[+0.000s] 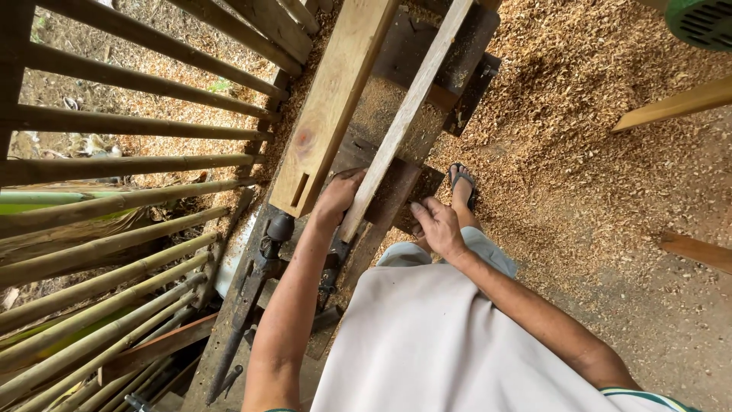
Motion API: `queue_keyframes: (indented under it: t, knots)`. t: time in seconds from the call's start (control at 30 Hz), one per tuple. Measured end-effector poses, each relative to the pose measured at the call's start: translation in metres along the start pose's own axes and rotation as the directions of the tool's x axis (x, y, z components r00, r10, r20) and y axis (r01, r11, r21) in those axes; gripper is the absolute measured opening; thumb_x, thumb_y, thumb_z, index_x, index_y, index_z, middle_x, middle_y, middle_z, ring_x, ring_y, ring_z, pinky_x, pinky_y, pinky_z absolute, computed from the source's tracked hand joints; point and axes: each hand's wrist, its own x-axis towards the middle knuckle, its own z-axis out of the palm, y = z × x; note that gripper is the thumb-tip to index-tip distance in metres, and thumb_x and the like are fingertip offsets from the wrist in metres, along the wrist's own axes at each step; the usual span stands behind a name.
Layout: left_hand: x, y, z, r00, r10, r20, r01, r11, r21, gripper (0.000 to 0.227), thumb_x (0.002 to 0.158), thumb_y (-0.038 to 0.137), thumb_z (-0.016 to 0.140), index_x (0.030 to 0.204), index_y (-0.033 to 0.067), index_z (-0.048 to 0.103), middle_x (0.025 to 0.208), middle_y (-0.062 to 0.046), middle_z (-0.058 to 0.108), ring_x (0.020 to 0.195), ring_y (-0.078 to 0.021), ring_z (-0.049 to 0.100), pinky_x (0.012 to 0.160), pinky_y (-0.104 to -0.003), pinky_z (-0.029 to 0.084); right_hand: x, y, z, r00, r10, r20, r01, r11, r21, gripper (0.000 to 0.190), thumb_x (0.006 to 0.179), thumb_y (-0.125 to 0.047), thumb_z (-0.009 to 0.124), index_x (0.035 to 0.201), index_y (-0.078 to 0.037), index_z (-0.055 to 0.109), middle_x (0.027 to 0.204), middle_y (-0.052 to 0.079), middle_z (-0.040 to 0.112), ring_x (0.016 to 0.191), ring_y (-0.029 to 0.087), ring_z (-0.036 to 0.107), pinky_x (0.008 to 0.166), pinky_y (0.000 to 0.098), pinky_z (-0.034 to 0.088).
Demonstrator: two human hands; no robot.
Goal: The person uses a chisel to carve a rectangular notch into a small piece of wood. They then secure the wood in a manual lathe and use a chisel to shape a longer piece of wood as it rotates.
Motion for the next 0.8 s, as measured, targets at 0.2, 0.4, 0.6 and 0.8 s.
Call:
queue_keyframes:
  t: [0.2,0.4,0.6,0.8]
  knots:
    - [0.005,-0.004,0.000,1.000,0.011,-0.025,-0.011,1.000,-0.009,0.051,0.102,0.044,0.051,0.134,0.0084,0.068,0.134,-0.018,0.068,0.118,-0.0291,0.066,0.107,-0.041,0.048,0.008,0.020,0.005,0.992,0.026,0.123,-0.051,0.977,0.206,0.044,0.107,-0.042,0.052,0.080,-0.007,0.052,0.060,-0.001,0.051,0.049,0.009,0.052,0.044,0.0248,0.044]
    - [-0.004,0.004,0.001,0.999,0.047,-0.016,-0.049,0.991,-0.126,0.049,0.100,0.040,0.055,0.131,0.0042,0.069,0.130,-0.018,0.071,0.113,-0.0269,0.067,0.102,-0.039,0.051,0.010,0.005,0.017,0.920,0.378,0.105,-0.382,0.803,0.457,0.042,0.103,-0.044,0.049,0.076,-0.012,0.049,0.053,-0.002,0.041,0.037,0.011,0.034,0.033,0.0299,0.027]
    - [-0.016,0.017,0.002,1.000,0.016,-0.009,-0.017,0.993,-0.120,0.047,0.101,0.036,0.051,0.136,0.0079,0.066,0.131,-0.017,0.070,0.114,-0.0273,0.067,0.102,-0.040,0.051,0.024,-0.001,0.012,0.575,0.684,0.449,-0.740,0.202,0.641,0.036,0.101,-0.044,0.050,0.074,-0.021,0.043,0.053,-0.006,0.031,0.038,0.010,0.024,0.035,0.0279,0.017]
    - [-0.034,0.027,-0.002,1.000,0.007,-0.002,-0.007,0.993,-0.116,0.048,0.103,0.040,0.049,0.141,0.0117,0.062,0.142,-0.016,0.061,0.127,-0.0277,0.058,0.110,-0.041,0.044,0.022,0.004,0.003,0.646,0.642,0.412,-0.730,0.362,0.580,0.035,0.101,-0.043,0.051,0.076,-0.018,0.046,0.054,-0.003,0.035,0.040,0.012,0.029,0.035,0.0303,0.024]
